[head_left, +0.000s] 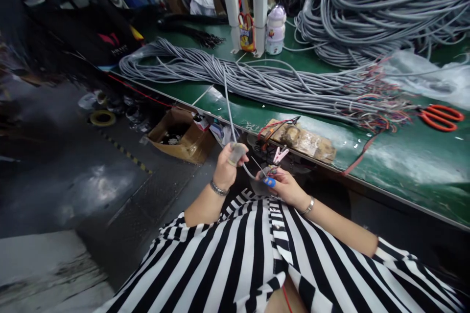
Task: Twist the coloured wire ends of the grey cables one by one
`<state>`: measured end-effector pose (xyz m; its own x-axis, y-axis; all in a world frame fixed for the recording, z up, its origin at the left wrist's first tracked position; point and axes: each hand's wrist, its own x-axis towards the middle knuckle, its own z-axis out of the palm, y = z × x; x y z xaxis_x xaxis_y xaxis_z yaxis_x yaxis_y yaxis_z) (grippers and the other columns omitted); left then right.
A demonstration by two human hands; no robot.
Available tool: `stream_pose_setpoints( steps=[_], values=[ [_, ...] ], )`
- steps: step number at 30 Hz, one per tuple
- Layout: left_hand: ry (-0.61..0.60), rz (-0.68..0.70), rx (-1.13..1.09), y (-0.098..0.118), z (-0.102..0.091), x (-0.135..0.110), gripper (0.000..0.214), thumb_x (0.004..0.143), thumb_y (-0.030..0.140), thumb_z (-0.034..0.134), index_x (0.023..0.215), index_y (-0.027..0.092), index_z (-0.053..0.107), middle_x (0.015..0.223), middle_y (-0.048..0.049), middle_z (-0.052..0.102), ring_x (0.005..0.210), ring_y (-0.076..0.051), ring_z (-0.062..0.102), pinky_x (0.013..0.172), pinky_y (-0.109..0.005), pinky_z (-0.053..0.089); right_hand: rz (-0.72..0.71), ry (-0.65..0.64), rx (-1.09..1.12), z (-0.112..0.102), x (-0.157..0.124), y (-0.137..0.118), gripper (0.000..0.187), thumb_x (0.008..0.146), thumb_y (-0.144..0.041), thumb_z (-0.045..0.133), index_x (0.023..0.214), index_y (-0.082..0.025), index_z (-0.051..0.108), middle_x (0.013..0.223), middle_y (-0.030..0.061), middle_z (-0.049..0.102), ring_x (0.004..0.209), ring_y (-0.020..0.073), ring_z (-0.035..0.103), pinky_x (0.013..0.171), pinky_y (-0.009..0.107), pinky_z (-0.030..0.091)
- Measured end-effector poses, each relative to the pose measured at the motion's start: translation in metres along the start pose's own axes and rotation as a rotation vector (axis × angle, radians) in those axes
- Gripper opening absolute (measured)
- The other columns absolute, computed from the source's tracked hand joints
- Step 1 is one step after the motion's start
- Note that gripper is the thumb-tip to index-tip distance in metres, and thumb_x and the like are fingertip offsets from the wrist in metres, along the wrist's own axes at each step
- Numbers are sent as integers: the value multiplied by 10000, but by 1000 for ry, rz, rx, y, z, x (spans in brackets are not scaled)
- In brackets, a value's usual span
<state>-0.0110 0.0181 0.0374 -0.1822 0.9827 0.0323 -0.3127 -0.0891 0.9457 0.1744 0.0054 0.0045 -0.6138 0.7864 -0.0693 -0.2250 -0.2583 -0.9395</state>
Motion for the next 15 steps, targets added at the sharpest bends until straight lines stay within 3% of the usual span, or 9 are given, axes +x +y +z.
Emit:
stream_pose_setpoints(
  steps=[3, 4, 6, 10, 13, 15],
  values=[
    [-349, -151, -2, 7, -4, -2, 681, 615, 455, 841, 1182, 178, 584, 843, -27, 663, 638, -94, 603, 570, -196, 445, -11, 23, 19, 0, 0, 1, 416, 750, -504, 739, 959, -156, 648, 740, 19, 618, 462, 49, 344, 400, 201, 250],
    [-412, -198, 17, 7, -3, -4, 692, 615, 438, 847, 1199, 174, 585, 797, -19, 659, 620, -99, 601, 571, -205, 450, -20, 27, 24, 0, 1, 2, 413, 742, -498, 748, 953, -157, 650, 719, 14, 607, 465, 51, 348, 399, 200, 249],
    [-429, -249, 85, 1, 1, -9, 528, 657, 435, 821, 1061, 136, 661, 649, 2, 621, 537, -94, 566, 519, -208, 421, -31, 33, 32, 0, 2, 4, 407, 729, -491, 764, 938, -160, 651, 694, 8, 592, 471, 55, 356, 399, 198, 255],
    [-207, -147, 198, -11, 6, -8, 324, 661, 408, 813, 705, 123, 664, 530, 21, 564, 469, -70, 491, 461, -198, 354, -28, 39, 22, -3, 1, 6, 397, 739, -504, 747, 928, -168, 652, 791, 33, 640, 475, 55, 361, 405, 203, 266],
    [58, 8, 87, -11, 1, 2, 341, 624, 407, 819, 631, 146, 601, 527, 47, 539, 441, -35, 403, 431, -173, 307, -24, 17, 5, -5, -2, 6, 385, 757, -486, 736, 961, -170, 653, 900, 55, 668, 488, 53, 379, 420, 205, 286],
    [140, 37, 3, -6, -5, 8, 379, 637, 450, 797, 612, 151, 566, 512, 56, 508, 418, -26, 354, 403, -166, 265, -17, 21, 15, -6, -3, 5, 383, 760, -479, 735, 967, -168, 651, 846, 41, 661, 481, 53, 373, 425, 205, 283]
  ],
)
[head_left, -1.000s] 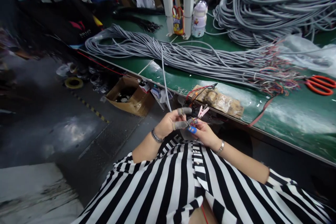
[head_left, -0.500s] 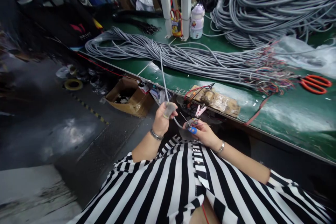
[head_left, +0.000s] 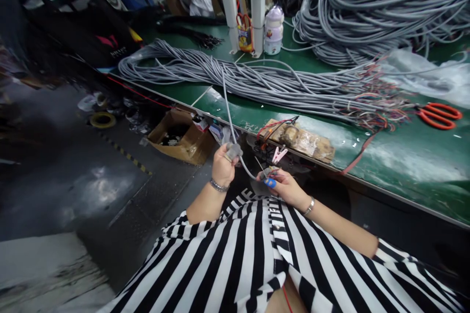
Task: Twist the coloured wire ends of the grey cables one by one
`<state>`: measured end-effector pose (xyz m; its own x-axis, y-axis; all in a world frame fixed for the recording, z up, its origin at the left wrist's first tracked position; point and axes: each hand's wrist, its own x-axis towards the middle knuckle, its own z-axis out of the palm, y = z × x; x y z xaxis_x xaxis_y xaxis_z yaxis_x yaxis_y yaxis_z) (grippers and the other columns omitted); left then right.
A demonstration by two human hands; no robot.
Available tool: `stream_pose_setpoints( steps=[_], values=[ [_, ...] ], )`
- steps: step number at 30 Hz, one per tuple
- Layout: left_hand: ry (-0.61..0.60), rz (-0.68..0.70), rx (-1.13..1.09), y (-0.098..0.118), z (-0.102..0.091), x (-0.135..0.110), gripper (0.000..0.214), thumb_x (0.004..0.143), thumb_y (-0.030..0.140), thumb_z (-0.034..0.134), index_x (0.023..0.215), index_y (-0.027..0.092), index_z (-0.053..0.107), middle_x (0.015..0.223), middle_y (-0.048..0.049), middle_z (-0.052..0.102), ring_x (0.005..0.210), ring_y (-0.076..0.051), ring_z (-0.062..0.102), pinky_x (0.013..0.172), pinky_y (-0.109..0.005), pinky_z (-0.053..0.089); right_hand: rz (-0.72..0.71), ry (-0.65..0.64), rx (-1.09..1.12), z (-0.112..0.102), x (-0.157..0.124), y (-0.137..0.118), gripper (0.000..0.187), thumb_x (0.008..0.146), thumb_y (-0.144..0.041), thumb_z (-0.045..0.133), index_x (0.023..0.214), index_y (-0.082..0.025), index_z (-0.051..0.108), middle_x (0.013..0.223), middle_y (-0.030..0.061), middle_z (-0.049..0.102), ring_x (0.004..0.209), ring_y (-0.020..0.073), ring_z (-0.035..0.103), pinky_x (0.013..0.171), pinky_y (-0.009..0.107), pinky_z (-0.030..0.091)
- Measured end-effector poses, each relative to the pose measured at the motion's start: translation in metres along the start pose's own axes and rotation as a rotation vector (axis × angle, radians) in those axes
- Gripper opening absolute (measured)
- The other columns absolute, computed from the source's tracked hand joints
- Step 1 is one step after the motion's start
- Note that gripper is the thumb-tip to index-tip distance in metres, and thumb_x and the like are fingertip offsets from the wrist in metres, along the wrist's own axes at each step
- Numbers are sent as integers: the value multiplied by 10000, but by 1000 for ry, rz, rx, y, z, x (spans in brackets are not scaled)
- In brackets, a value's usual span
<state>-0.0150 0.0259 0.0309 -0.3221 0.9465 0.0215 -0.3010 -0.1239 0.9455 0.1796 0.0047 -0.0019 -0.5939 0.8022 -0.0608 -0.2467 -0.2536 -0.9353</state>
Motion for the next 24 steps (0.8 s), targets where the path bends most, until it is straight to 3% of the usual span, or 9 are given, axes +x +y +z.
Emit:
stream_pose_setpoints(
  steps=[1, 3, 6, 8, 10, 14, 20, 24],
  values=[
    [-20, 0, -14, 3, -3, 2, 391, 643, 470, 791, 620, 150, 568, 531, 47, 519, 431, -31, 380, 405, -165, 276, 5, 3, 7, 0, 0, -1, 385, 763, -482, 732, 965, -165, 652, 786, 26, 646, 471, 54, 360, 424, 205, 275],
    [-172, -10, -6, 8, -6, 4, 398, 609, 471, 826, 736, 147, 631, 704, -11, 627, 582, -72, 542, 465, -167, 366, 7, 10, 14, 1, 0, -2, 393, 762, -490, 728, 959, -158, 656, 702, 3, 609, 458, 54, 339, 420, 206, 259],
    [-487, -108, -23, 10, -6, 0, 694, 527, 396, 898, 1136, 202, 629, 1091, -90, 657, 895, -159, 636, 610, -188, 473, 5, 16, 3, 2, 1, -3, 403, 761, -500, 725, 961, -156, 659, 730, 15, 622, 462, 55, 342, 417, 210, 258],
    [-643, -230, -36, 8, -3, -2, 806, 539, 380, 899, 1259, 223, 573, 1033, -80, 670, 814, -147, 645, 629, -209, 496, 10, 23, -2, 3, 1, -2, 401, 758, -499, 728, 964, -163, 654, 775, 25, 640, 466, 54, 345, 416, 208, 261],
    [-713, -323, -9, 4, 2, -3, 647, 597, 402, 867, 1159, 170, 645, 829, -48, 674, 644, -119, 623, 600, -233, 507, 15, 29, -1, 4, 1, -1, 401, 750, -495, 737, 958, -164, 647, 753, 17, 635, 465, 52, 339, 414, 204, 262],
    [-578, -295, 63, -6, 10, -8, 387, 623, 441, 838, 757, 111, 686, 624, -23, 633, 503, -115, 576, 504, -246, 483, 4, 38, 7, 3, 2, 1, 419, 736, -507, 745, 947, -160, 640, 762, 20, 638, 468, 52, 344, 411, 202, 272],
    [-244, -20, 148, -18, 20, -25, 387, 675, 416, 801, 586, 158, 527, 518, 62, 460, 455, -58, 433, 456, -195, 365, 1, 25, -3, 3, 4, -2, 398, 748, -513, 732, 899, -153, 652, 664, -14, 569, 454, 49, 332, 406, 204, 254],
    [-26, 130, 254, -16, 18, -17, 512, 661, 417, 806, 493, 159, 397, 495, 69, 355, 486, -48, 329, 476, -192, 294, -3, -6, -14, 3, 4, -2, 368, 764, -477, 733, 915, -148, 664, 740, 14, 605, 477, 48, 354, 411, 201, 250]
  ],
)
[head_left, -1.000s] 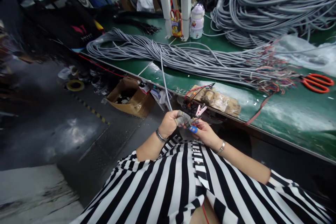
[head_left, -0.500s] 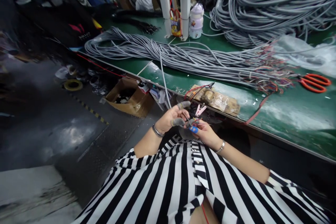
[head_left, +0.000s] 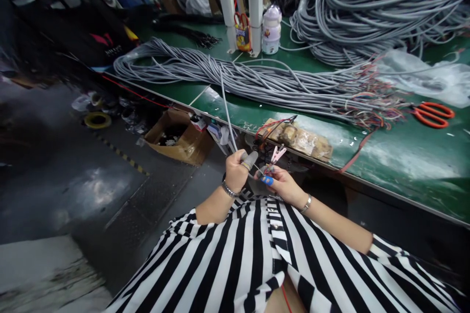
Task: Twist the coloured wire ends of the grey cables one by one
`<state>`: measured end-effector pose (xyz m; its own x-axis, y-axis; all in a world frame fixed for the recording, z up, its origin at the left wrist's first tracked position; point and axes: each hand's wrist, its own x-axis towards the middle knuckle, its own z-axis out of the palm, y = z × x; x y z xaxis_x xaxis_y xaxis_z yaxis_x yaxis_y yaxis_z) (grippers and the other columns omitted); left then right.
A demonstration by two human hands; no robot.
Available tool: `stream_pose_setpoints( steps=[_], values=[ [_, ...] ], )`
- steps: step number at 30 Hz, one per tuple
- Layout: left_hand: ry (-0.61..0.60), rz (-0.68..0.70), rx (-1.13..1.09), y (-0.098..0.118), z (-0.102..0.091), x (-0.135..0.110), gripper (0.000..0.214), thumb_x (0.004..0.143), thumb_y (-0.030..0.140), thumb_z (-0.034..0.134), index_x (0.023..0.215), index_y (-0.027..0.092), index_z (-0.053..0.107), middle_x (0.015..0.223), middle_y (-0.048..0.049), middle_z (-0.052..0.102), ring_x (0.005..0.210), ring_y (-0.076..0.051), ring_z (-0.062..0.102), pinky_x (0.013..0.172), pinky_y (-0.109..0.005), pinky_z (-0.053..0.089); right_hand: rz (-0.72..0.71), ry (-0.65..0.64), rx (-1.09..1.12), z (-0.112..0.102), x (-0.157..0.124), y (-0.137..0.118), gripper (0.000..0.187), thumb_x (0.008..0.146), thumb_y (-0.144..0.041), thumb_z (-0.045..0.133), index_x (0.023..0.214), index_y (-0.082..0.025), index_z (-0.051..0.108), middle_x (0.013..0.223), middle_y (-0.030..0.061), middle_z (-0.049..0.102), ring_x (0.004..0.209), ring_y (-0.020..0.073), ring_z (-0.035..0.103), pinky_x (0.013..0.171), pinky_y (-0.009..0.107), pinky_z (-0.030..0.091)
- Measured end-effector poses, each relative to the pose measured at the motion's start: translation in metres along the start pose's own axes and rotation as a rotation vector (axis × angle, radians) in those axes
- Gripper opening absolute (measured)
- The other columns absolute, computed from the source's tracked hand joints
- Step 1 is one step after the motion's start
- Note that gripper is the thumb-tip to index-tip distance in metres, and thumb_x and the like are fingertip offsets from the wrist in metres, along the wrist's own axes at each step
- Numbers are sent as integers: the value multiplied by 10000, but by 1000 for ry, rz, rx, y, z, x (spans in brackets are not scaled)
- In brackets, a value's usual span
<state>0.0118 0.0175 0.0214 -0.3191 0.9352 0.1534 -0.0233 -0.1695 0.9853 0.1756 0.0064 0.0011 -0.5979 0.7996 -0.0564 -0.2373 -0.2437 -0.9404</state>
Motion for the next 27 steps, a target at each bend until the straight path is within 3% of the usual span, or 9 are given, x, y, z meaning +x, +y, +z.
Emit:
stream_pose_setpoints(
  steps=[2, 4, 6, 8, 10, 13, 17, 23, 27],
  values=[
    [57, -41, -72, 3, -5, 9, 529, 688, 513, 756, 496, 164, 408, 476, 65, 359, 461, -50, 317, 452, -200, 269, 0, -4, 20, -1, -1, 2, 359, 767, -456, 736, 950, -157, 661, 823, 35, 638, 487, 48, 371, 417, 201, 261],
    [10, -110, -202, 7, -12, 17, 518, 689, 610, 711, 559, 162, 485, 524, 43, 463, 464, -54, 393, 443, -200, 289, 4, -1, 39, -2, -1, 3, 350, 776, -452, 728, 961, -162, 659, 807, 29, 639, 475, 46, 368, 420, 203, 261],
    [-173, -197, -313, 12, -18, 20, 512, 630, 622, 755, 776, 155, 605, 717, -7, 614, 565, -76, 539, 483, -192, 361, 3, 8, 46, -3, -1, 4, 348, 785, -458, 716, 956, -159, 661, 767, 21, 631, 461, 45, 354, 420, 205, 252],
    [-398, -296, -361, 14, -21, 19, 688, 555, 540, 844, 1089, 178, 605, 889, -37, 661, 675, -102, 615, 546, -190, 422, 1, 15, 48, -3, 0, 5, 356, 780, -460, 719, 957, -158, 659, 776, 25, 637, 461, 45, 351, 420, 207, 253],
    [-580, -393, -357, 13, -20, 15, 817, 544, 452, 882, 1242, 185, 554, 837, -20, 659, 638, -99, 613, 560, -195, 442, 6, 17, 57, -3, 1, 5, 366, 765, -465, 731, 951, -160, 651, 800, 29, 646, 466, 45, 353, 422, 206, 260],
    [-647, -460, -297, 8, -13, 9, 579, 594, 440, 859, 1034, 114, 673, 673, -6, 636, 527, -86, 569, 522, -207, 447, 25, 35, 69, -3, 1, 8, 396, 736, -485, 751, 944, -169, 632, 796, 23, 646, 463, 45, 350, 418, 205, 259],
    [-458, -381, -238, 2, 1, -1, 389, 618, 436, 839, 686, 96, 664, 569, -8, 623, 450, -76, 527, 441, -198, 411, 29, 58, 72, -5, 2, 9, 408, 728, -502, 755, 934, -173, 632, 714, -2, 598, 458, 47, 324, 411, 206, 245],
    [-62, -294, -346, 3, 17, -2, 353, 607, 347, 838, 608, 141, 551, 477, 71, 512, 379, -34, 425, 379, -159, 327, -15, 50, 45, -4, 5, 3, 339, 777, -495, 713, 876, -175, 655, 705, -3, 578, 466, 51, 318, 424, 216, 235],
    [235, -276, -486, 7, 5, 24, 356, 660, 327, 797, 630, 162, 482, 450, 109, 406, 363, -11, 331, 371, -138, 239, 1, 19, -44, -6, 0, 3, 338, 770, -457, 729, 940, -169, 684, 773, 24, 633, 525, 74, 409, 473, 222, 327]
  ],
)
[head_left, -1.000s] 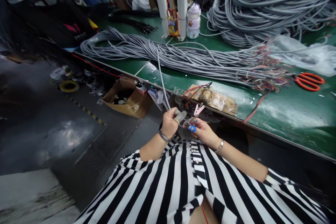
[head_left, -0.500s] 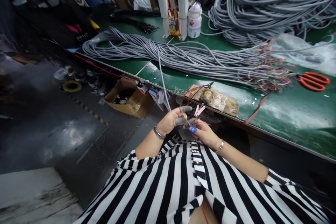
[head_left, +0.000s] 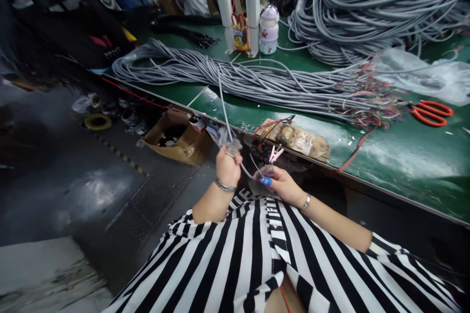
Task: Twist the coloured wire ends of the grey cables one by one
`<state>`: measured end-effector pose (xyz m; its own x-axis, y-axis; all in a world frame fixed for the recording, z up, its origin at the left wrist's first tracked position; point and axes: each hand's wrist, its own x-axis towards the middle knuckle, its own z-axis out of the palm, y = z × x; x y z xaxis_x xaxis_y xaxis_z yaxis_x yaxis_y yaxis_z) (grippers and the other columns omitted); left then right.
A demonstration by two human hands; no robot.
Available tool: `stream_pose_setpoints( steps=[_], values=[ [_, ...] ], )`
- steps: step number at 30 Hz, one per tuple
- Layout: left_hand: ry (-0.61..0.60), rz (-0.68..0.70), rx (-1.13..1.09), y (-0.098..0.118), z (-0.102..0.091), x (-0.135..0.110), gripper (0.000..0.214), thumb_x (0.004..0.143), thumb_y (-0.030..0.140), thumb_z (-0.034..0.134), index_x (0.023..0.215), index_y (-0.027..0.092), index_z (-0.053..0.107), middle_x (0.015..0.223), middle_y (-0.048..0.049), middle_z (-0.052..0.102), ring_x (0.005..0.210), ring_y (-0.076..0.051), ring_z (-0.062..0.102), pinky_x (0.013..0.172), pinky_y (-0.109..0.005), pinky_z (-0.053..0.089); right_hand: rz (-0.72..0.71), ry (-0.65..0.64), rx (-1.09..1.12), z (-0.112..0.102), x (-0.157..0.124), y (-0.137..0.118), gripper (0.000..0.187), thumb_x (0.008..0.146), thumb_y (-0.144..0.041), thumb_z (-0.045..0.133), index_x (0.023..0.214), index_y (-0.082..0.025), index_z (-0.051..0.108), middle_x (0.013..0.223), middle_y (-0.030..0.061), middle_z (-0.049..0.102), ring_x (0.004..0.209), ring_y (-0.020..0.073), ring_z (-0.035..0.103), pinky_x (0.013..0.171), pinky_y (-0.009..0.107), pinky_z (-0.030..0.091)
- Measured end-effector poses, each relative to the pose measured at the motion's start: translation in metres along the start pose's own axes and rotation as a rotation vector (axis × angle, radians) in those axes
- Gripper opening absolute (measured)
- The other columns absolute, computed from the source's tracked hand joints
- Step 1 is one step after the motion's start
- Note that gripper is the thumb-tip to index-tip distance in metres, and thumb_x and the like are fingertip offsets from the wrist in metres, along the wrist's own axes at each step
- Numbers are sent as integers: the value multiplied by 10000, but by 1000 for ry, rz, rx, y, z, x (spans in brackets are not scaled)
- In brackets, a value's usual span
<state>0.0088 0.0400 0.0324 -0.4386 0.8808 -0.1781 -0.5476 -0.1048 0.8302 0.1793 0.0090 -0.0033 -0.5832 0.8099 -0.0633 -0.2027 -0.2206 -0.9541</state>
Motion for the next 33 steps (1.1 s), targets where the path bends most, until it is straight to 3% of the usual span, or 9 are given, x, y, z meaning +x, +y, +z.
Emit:
stream_pose_setpoints(
  steps=[3, 8, 11, 14, 18, 21, 24, 28, 33],
  values=[
    [-84, 86, 99, 9, -13, 2, 359, 732, 442, 744, 680, 169, 517, 504, 76, 477, 429, -45, 444, 439, -160, 360, -33, 22, -69, -4, -3, 3, 319, 745, -416, 759, 946, -175, 705, 876, 47, 660, 702, 131, 553, 649, 270, 458],
    [-710, 341, 821, -5, -42, -37, 373, 774, 476, 706, 964, 160, 651, 925, -84, 698, 862, -189, 651, 814, -331, 514, -152, 167, -115, -9, -4, 6, 264, 727, -411, 771, 857, -191, 705, 887, 43, 656, 843, 177, 603, 816, 327, 487],
    [-726, 637, 1012, -14, -51, -47, 331, 760, 426, 731, 952, 166, 660, 889, -81, 697, 869, -216, 638, 822, -366, 495, -99, 153, -115, -10, -6, 6, 276, 722, -421, 771, 842, -184, 695, 805, 34, 666, 765, 171, 613, 768, 329, 505],
    [-756, 744, 998, -11, -52, -42, 158, 835, 330, 671, 888, 182, 677, 755, -33, 661, 730, -166, 608, 738, -320, 474, -80, 96, -197, -15, -10, 4, 286, 707, -423, 779, 839, -179, 709, 833, 48, 692, 796, 187, 629, 795, 346, 506],
    [-778, 648, 856, 3, -51, -31, 148, 848, 306, 667, 940, 194, 699, 729, -15, 620, 686, -138, 567, 702, -284, 447, 7, 192, -151, -34, -13, -1, 321, 697, -433, 780, 872, -177, 695, 823, 34, 681, 666, 134, 581, 641, 284, 488],
    [-846, 469, 760, 7, -52, -27, 230, 869, 349, 637, 1011, 181, 701, 825, -52, 630, 745, -146, 572, 716, -280, 453, 55, 340, 39, -48, -8, -12, 380, 741, -527, 709, 871, -176, 642, 740, 12, 629, 449, 50, 341, 397, 202, 246],
    [-842, 273, 528, 2, -52, -23, 348, 853, 378, 656, 1142, 184, 641, 855, -52, 635, 725, -123, 579, 683, -248, 474, 99, 288, 116, -53, -1, -28, 492, 778, -642, 608, 803, -151, 624, 564, -24, 502, 419, 42, 199, 392, 207, 85],
    [-655, 201, 216, -11, -54, -17, 334, 724, 318, 796, 993, 204, 635, 776, 2, 639, 622, -82, 575, 584, -191, 481, 86, 279, 59, -46, 6, -38, 538, 743, -680, 622, 689, -146, 604, 505, -36, 434, 421, 44, 214, 401, 213, 90],
    [-525, 173, 294, -18, -60, -10, 304, 611, 274, 870, 834, 176, 690, 783, -8, 692, 694, -109, 644, 685, -224, 545, 1, 466, -40, -39, 4, -21, 531, 726, -665, 657, 607, -157, 556, 536, -22, 461, 425, 43, 260, 398, 223, 117]
  ],
)
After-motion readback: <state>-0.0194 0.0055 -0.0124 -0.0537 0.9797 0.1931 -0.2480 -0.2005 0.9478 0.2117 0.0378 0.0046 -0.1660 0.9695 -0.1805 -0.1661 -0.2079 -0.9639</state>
